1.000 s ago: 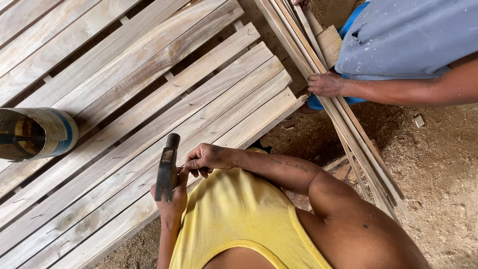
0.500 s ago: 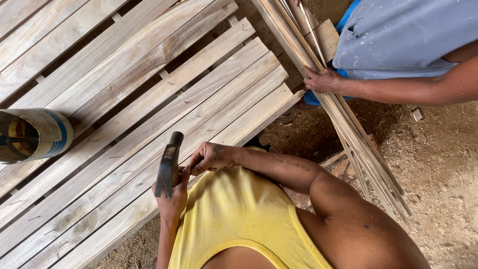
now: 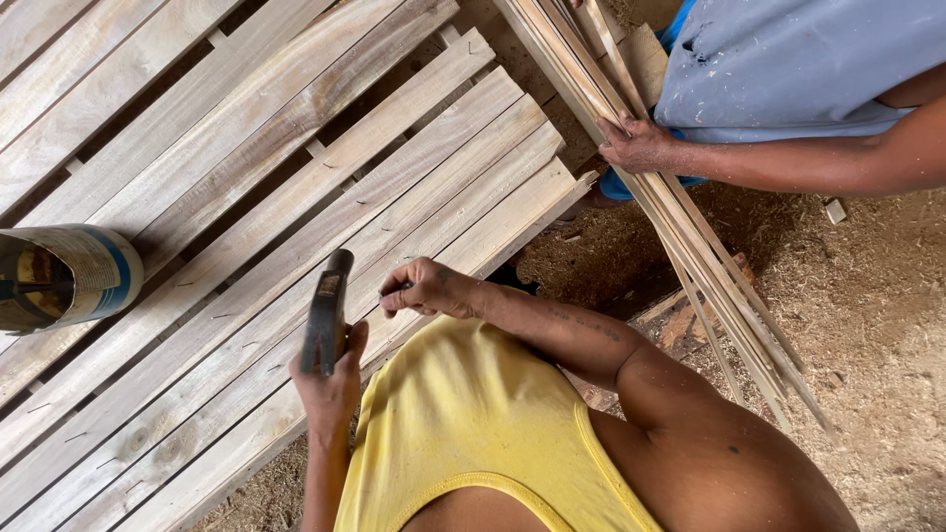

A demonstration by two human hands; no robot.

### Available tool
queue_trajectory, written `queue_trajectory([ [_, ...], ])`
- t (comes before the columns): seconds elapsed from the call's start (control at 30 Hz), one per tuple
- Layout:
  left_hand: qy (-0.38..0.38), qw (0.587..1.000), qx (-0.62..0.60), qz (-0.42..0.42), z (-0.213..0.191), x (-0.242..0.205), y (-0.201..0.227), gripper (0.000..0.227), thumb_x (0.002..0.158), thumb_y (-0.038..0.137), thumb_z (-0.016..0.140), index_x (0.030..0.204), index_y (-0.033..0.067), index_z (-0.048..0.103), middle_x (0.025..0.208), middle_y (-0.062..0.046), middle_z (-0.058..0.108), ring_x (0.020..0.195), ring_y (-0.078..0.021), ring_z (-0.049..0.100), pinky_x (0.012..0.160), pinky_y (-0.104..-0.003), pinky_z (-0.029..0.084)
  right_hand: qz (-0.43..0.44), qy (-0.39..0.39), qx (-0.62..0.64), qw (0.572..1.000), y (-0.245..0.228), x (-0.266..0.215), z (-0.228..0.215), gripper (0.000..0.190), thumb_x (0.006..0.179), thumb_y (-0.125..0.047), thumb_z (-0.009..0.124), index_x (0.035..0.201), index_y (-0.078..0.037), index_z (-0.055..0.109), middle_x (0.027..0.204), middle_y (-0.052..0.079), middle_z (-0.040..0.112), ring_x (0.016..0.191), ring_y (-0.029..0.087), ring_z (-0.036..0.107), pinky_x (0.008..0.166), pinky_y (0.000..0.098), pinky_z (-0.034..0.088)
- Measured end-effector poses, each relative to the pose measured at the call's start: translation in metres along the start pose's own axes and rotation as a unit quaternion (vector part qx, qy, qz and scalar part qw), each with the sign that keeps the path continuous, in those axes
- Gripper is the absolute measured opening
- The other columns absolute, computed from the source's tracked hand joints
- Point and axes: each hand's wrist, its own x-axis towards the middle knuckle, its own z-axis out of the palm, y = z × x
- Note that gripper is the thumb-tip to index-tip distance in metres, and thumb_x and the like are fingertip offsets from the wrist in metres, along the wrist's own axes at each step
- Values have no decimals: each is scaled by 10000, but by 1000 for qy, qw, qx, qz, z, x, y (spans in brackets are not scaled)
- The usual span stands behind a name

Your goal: The person hammers nails into wooden planks to assemble a wooden pallet. They repeatedly pick up nails from a container and drive them into the wood using a hammer. Another person is visible nearby handling additional planks.

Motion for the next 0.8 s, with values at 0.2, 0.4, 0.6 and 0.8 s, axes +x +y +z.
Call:
queue_trajectory([
  [0.2,-19,967,-206,151,-6,5,34,294,914,110,717,1151,27,565,901,-24,673,657,-85,618,559,-239,543,-33,16,82,996,4,0,-22,298,939,-166,731,1149,32,656,966,124,745,485,30,451,402,202,373],
  [0.4,11,995,-96,24,25,27,5,212,967,183,748,979,-22,695,642,-3,593,534,-76,506,475,-254,394,-9,122,55,991,-16,-12,-47,239,886,-177,693,1096,-64,685,856,94,733,413,26,413,334,182,336],
  [0.6,-16,993,15,-118,25,24,-43,233,919,242,762,866,21,708,568,13,546,460,-60,453,411,-270,340,-77,133,177,972,-9,-30,-68,137,956,-120,704,1048,-18,696,908,90,729,534,39,485,433,182,397],
  [0.8,-44,989,58,-126,21,20,-66,270,923,275,765,901,8,728,574,-1,543,468,-71,406,420,-291,302,-92,149,176,969,-8,-40,-87,244,935,-122,646,1163,-49,696,871,56,704,538,43,502,426,192,419],
])
